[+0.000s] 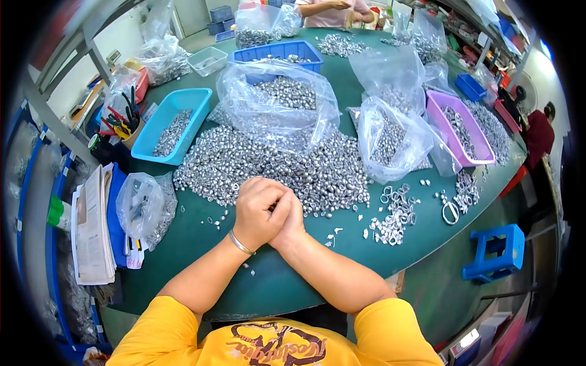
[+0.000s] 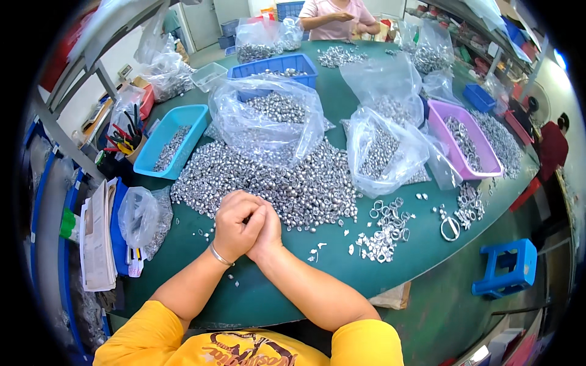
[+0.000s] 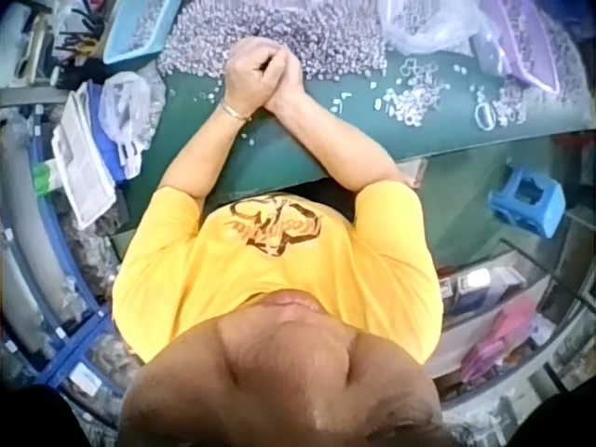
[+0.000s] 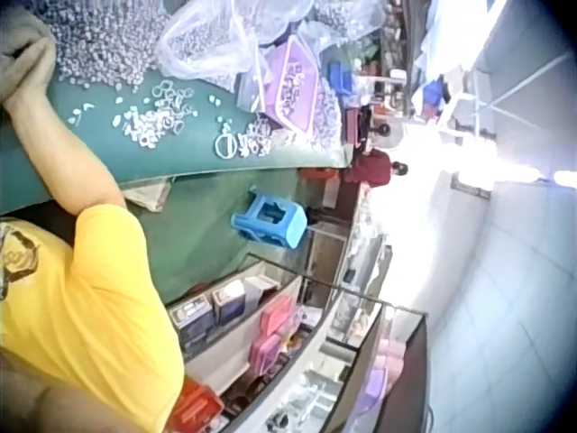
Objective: The person sorts metal clips by hand, picking them up from a large pile on the table and placing them into a blue bin and plastic bags.
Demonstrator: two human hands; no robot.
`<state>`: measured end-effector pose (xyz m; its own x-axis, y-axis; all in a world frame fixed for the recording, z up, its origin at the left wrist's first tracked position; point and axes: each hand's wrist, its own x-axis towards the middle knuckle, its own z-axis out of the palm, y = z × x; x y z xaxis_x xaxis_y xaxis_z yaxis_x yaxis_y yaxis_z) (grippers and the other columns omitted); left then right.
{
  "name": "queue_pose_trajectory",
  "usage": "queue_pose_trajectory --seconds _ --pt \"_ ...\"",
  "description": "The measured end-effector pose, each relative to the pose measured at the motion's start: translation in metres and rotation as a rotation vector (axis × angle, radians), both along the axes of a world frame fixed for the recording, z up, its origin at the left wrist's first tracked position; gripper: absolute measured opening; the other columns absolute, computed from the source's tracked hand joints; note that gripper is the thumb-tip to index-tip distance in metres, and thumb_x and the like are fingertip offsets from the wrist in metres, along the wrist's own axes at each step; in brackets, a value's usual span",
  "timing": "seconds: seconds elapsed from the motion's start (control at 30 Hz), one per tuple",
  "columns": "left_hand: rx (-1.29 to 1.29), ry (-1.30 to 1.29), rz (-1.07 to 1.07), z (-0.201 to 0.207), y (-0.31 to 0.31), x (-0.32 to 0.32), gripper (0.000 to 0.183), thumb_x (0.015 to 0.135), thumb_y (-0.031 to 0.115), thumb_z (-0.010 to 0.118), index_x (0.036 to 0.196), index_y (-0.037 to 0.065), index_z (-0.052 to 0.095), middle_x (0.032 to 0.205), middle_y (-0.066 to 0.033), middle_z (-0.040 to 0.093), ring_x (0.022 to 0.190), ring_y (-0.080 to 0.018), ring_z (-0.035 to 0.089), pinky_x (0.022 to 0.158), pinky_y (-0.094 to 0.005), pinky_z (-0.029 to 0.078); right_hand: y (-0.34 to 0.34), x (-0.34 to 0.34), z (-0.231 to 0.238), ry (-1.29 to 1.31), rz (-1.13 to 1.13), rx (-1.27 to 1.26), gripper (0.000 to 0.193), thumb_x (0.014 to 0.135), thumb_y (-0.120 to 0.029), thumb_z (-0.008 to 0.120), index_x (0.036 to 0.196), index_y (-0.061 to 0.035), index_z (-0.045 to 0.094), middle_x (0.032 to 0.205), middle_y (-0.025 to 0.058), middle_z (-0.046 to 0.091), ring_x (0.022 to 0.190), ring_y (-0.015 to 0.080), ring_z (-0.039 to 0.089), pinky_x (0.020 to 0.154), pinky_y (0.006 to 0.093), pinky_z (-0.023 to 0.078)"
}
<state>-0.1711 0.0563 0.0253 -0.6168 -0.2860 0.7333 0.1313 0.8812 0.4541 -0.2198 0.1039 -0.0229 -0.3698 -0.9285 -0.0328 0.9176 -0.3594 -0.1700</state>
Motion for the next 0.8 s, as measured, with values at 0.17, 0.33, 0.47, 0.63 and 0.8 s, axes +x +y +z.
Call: queue_pose_trajectory --seconds 0.17,0.33,0.47,0.63,0.8 --pt "-0.012 0.083 0.069 0.014 0.007 0.01 0.011 0.08 0.002 0.055 0.088 0.0 0.061 0.088 -0.0112 0.062 0.079 -0.0248 0.058 0.078 -0.0362 0.044 -0.004 -0.017 0.026 -0.154 0.03 0.373 0.026 0.094 -0.035 0.041 0.09 -0.0115 0.051 0.085 0.0027 0.052 0.075 0.0148 0.053 0.063 0.0278 0.046" --pt "0.253 0.07 0.132 0.012 -0.015 0.065 0.017 0.078 -0.004 0.059 0.094 -0.001 0.061 0.083 -0.011 0.061 0.075 -0.0206 0.06 0.069 -0.0283 0.047 0.025 -0.077 0.049 0.103 -0.254 0.218 0.042 0.094 -0.046 0.039 0.068 -0.0139 0.043 0.056 -0.0014 0.036 0.041 0.0104 0.028 0.035 0.0234 0.02" --pt "0.572 0.113 0.269 -0.005 -0.036 0.125 0.012 0.08 -0.004 0.057 0.092 -0.001 0.06 0.082 -0.0067 0.061 0.072 -0.0118 0.058 0.066 -0.0228 0.047 0.048 -0.164 0.074 0.33 -0.664 0.388 0.045 0.094 -0.043 0.038 0.059 -0.0148 0.04 0.051 -0.0009 0.037 0.038 0.0111 0.028 0.035 0.0247 0.017" --pt "0.788 0.156 0.292 -0.022 -0.039 0.144 0.01 0.082 -0.002 0.057 0.091 -0.001 0.061 0.08 -0.0038 0.06 0.067 -0.0088 0.058 0.062 -0.0205 0.046 0.104 -0.265 0.06 0.332 -0.974 0.7 0.03 0.092 -0.032 0.043 0.074 -0.0078 0.049 0.069 0.0048 0.052 0.066 0.0173 0.048 0.062 0.0301 0.043" --pt "0.735 0.141 0.374 -0.016 -0.043 0.167 0.008 0.081 0.0 0.058 0.089 -0.001 0.061 0.079 -0.0043 0.06 0.067 -0.0082 0.058 0.06 -0.0206 0.045 0.099 -0.303 0.027 0.577 -0.909 0.773 0.034 0.096 -0.019 0.035 0.116 0.0034 0.051 0.11 0.015 0.059 0.104 0.0238 0.053 0.093 0.0336 0.04"
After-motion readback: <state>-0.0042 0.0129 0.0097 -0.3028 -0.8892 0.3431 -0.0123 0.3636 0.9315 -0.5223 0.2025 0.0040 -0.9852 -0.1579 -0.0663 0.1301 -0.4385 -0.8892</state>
